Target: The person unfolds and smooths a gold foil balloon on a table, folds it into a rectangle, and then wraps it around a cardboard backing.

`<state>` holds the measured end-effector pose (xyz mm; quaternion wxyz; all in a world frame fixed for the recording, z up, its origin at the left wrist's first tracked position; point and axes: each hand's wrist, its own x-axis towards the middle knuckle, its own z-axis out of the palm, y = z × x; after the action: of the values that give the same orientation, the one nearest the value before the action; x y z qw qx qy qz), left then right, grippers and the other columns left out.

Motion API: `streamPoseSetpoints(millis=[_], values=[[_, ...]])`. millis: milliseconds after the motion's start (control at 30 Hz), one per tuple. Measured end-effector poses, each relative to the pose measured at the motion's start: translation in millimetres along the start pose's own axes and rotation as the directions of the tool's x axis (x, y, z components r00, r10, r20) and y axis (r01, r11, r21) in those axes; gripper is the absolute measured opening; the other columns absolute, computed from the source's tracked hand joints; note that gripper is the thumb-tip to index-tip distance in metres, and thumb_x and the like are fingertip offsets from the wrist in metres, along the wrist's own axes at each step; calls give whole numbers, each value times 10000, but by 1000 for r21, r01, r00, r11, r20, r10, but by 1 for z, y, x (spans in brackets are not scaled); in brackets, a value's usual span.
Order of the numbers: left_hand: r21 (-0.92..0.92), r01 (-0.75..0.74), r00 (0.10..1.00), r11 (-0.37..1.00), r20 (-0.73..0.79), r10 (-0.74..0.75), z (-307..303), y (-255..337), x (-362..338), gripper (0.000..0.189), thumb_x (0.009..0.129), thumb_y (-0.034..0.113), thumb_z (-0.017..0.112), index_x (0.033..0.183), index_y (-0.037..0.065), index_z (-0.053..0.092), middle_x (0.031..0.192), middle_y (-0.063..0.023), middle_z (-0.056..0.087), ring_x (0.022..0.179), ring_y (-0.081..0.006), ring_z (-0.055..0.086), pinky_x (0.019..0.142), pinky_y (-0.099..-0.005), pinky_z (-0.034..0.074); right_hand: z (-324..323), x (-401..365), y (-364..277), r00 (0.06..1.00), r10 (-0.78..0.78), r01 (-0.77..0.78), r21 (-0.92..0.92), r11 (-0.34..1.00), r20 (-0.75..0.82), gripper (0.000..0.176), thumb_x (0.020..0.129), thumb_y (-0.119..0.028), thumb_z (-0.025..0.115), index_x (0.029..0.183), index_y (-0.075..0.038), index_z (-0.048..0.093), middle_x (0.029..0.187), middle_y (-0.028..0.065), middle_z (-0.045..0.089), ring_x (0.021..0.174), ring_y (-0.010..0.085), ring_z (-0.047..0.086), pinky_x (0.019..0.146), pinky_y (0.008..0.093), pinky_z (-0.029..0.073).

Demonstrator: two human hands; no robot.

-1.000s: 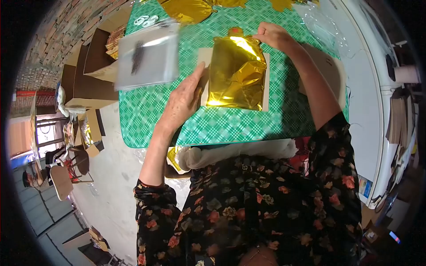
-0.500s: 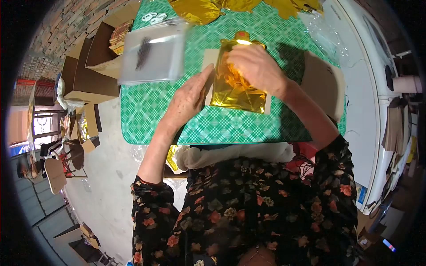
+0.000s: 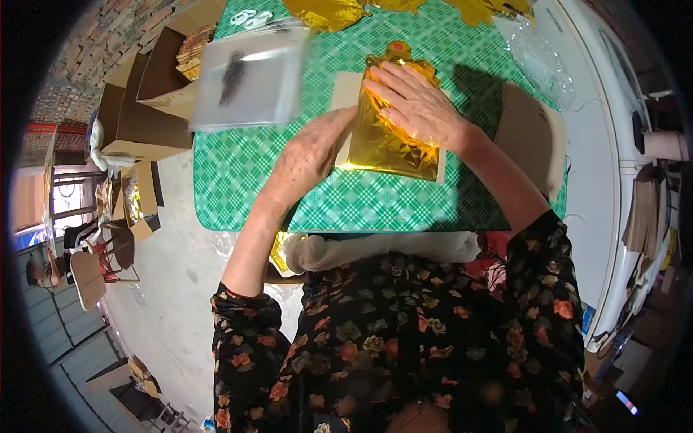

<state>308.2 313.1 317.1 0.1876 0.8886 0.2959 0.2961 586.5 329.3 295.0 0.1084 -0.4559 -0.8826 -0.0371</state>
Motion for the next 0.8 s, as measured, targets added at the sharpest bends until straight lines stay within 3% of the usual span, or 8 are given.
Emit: streamPoseSetpoints(millis=[167, 367, 567, 800], values=[[-11, -1, 1000, 1000, 24, 1, -1, 0, 2, 421, 946, -47, 648, 1353, 46, 600, 1320, -167, 672, 1241, -364, 646, 1042, -435, 544, -8, 2, -3, 1000, -15, 17, -150, 988, 14, 575, 1077, -394, 483, 1590, -146, 406, 1660, 82, 378, 1561, 260, 280, 1291, 461, 190], [-62, 33, 999, 997, 14, -32, -1, 3, 0, 432, 937, -65, 631, 1354, 46, 605, 1339, -174, 660, 1262, -372, 631, 1064, -440, 528, -30, -6, -19, 995, 50, -55, -65, 996, -83, 630, 1028, -398, 567, 1579, -131, 419, 1638, 101, 404, 1552, 271, 295, 1286, 504, 173], [-69, 43, 999, 997, 26, -41, -1, 1, -1, 438, 958, -45, 612, 1384, 55, 594, 1359, -191, 647, 1270, -382, 624, 1071, -448, 524, -41, -47, -51, 996, 32, -29, 35, 999, -83, 719, 947, -410, 684, 1553, -97, 457, 1604, 161, 431, 1516, 326, 353, 1263, 561, 203], [-43, 42, 998, 998, 48, -40, -3, 3, -1, 441, 959, -36, 613, 1388, 61, 585, 1383, -172, 636, 1287, -381, 612, 1081, -448, 518, -23, -61, -54, 988, 122, -119, 40, 992, -90, 677, 964, -404, 649, 1542, -93, 485, 1592, 177, 448, 1505, 333, 371, 1257, 572, 203]])
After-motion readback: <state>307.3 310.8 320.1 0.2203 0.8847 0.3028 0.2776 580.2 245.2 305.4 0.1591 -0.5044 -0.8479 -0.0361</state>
